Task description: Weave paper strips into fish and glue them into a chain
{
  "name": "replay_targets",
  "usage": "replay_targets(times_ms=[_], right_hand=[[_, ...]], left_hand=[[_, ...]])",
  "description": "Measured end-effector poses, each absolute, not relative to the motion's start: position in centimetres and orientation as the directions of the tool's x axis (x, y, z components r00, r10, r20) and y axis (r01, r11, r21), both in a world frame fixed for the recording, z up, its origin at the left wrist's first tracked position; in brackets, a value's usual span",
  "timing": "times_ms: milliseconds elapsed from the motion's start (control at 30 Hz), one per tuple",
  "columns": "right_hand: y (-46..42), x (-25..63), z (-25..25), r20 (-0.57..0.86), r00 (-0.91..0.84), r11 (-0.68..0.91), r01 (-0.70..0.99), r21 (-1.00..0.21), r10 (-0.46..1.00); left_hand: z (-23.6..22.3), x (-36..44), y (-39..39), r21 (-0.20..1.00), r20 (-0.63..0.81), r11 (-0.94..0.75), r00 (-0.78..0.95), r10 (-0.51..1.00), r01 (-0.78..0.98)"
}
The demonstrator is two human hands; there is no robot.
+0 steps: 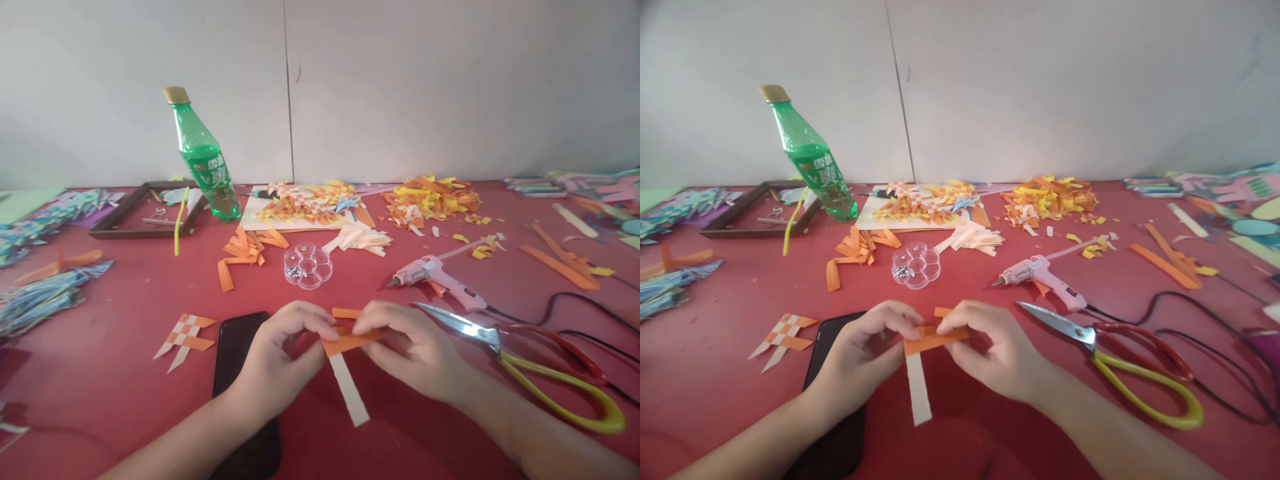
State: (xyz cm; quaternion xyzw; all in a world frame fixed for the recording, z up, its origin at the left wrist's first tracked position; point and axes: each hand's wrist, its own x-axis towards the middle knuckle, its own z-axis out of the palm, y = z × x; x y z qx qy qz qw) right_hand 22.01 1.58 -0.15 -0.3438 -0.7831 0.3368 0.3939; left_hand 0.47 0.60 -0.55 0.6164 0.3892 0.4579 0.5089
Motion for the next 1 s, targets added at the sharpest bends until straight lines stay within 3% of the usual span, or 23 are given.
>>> replay_targets(times_ms=[100,267,333,467,533,600,667,733,867,1000], right_hand=[[1.8,22.2,0.3,0.545,-0.419,0.673,0.268,-0.689,0.726],[1.8,22.5,0.4,0.633,-0.324,0.709,0.38,-0.594,0.703],[1.8,22.4,0.2,0.602,-0.381,0.712,0.379,-0.591,0.702],[2.0,22.4,-0.1,0.41,-0.577,0.693,0.445,-0.567,0.707],[2.6,23.2,0.2,0.401,-0.542,0.67,0.532,-0.517,0.739],[3.3,24.8,0.6,0.403,-0.397,0.556,0.7,-0.448,0.825],[4.1,26.9,1.1,0.274,-0.157,0.245,0.913,-0.325,0.949],[4.7,29.2,1.5,0.115,0.046,-0.027,0.986,-0.163,0.992],[5.6,32.7,1.5,-0.07,0.092,-0.099,0.989,-0.105,0.993],[6.3,33.8,0.8,-0.136,0.05,-0.067,0.99,-0.121,0.989]], left_hand=[[-1.1,0.3,0.6,0.954,0.254,-0.284,0.246,0.935,0.094],[-1.5,0.0,0.7,0.916,0.23,-0.264,0.144,0.963,0.301],[-1.1,-0.1,0.5,0.887,0.266,-0.319,0.195,0.944,0.334],[-0.3,-0.2,-0.1,0.762,0.369,-0.52,0.4,0.839,0.386],[-0.3,-0.2,-0.3,0.691,0.371,-0.58,0.476,0.797,0.433],[-0.5,-0.3,-0.3,0.634,0.362,-0.613,0.519,0.774,0.473],[-0.8,-0.4,-0.2,0.594,0.348,-0.628,0.542,0.765,0.503],[-0.9,-0.5,0.1,0.583,0.323,-0.62,0.55,0.77,0.526],[-0.6,-0.7,0.4,0.604,0.226,-0.571,0.567,0.792,0.556],[0.3,-1.0,-0.1,0.478,0.091,-0.589,0.631,0.771,0.652]])
